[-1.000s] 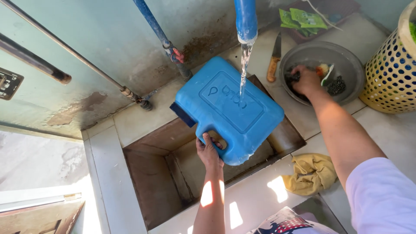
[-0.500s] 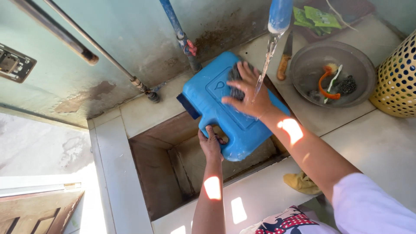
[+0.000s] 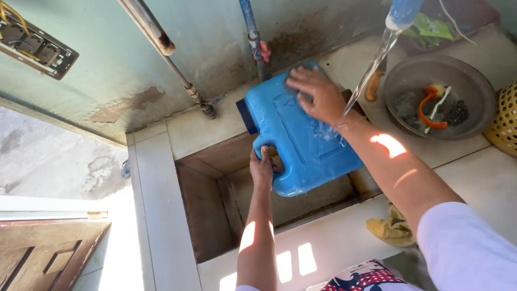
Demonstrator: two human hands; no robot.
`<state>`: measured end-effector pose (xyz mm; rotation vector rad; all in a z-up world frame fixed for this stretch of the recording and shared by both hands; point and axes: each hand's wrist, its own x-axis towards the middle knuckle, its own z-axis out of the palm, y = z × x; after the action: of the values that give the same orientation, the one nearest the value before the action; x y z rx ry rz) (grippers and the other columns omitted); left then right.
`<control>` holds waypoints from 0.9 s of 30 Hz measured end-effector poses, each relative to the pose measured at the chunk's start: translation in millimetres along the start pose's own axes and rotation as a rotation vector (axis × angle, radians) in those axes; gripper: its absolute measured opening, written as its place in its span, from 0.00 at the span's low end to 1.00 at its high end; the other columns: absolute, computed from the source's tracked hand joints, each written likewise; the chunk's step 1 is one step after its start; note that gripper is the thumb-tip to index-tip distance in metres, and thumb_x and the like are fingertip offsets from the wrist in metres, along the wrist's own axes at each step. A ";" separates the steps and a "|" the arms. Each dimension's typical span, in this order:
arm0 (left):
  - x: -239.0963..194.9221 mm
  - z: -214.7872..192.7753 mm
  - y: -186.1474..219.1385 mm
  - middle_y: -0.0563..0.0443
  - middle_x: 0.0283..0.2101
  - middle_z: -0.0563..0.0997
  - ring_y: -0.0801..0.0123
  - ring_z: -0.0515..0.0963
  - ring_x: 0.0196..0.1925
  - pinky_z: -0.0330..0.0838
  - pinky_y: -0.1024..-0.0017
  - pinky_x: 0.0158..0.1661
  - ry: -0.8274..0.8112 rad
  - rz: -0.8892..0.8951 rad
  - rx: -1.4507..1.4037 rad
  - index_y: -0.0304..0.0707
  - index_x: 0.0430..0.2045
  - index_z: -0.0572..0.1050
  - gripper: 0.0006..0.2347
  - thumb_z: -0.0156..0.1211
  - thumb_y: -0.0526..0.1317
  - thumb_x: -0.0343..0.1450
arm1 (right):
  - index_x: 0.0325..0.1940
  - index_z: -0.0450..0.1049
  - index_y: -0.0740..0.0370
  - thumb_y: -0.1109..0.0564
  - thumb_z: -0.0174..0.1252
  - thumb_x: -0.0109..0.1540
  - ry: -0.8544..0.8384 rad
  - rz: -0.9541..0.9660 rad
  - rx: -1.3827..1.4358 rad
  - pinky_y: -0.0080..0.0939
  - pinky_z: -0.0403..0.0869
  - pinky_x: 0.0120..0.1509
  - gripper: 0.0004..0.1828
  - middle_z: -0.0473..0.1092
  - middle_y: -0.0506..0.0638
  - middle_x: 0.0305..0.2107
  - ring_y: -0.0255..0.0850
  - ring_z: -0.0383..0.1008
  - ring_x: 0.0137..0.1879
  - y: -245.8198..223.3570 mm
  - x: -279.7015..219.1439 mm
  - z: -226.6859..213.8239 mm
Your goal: The recorder is washing a blue water container and a small cup in a sink using a scrub pad and a brush.
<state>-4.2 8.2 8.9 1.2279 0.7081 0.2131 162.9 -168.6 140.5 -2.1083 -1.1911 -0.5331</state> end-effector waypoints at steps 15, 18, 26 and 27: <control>-7.7 -94.9 14.7 0.55 0.19 0.69 0.73 0.68 0.17 0.67 0.69 0.20 0.044 -0.036 -0.103 0.41 0.48 0.73 0.18 0.58 0.53 0.72 | 0.63 0.75 0.54 0.59 0.61 0.64 -0.045 0.056 0.229 0.53 0.64 0.79 0.21 0.69 0.53 0.65 0.48 0.68 0.72 -51.0 -7.7 10.0; -7.9 -130.0 10.9 0.54 0.19 0.70 0.73 0.70 0.18 0.68 0.69 0.21 0.111 -0.027 -0.042 0.39 0.47 0.73 0.19 0.56 0.55 0.73 | 0.62 0.75 0.54 0.59 0.61 0.65 -0.024 0.070 0.306 0.53 0.65 0.79 0.20 0.69 0.53 0.65 0.48 0.69 0.72 -71.2 -37.0 23.9; 4.8 -147.4 10.6 0.56 0.21 0.72 0.75 0.71 0.20 0.68 0.71 0.23 0.143 0.072 0.070 0.38 0.49 0.73 0.20 0.54 0.56 0.75 | 0.62 0.74 0.50 0.48 0.67 0.60 -0.237 -0.329 0.135 0.67 0.49 0.80 0.26 0.67 0.51 0.66 0.47 0.61 0.74 -98.4 34.0 76.0; 1.1 -144.6 14.9 0.55 0.20 0.72 0.74 0.71 0.20 0.68 0.71 0.23 0.160 0.048 0.093 0.40 0.50 0.72 0.20 0.53 0.55 0.75 | 0.63 0.73 0.52 0.45 0.67 0.61 -0.146 -0.198 0.067 0.69 0.45 0.78 0.28 0.65 0.56 0.67 0.51 0.58 0.75 -91.1 54.8 85.1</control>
<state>-86.8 127.4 -0.5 1.3277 0.8351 0.3240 114.6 -41.3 145.3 -2.0126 -1.4901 -0.4253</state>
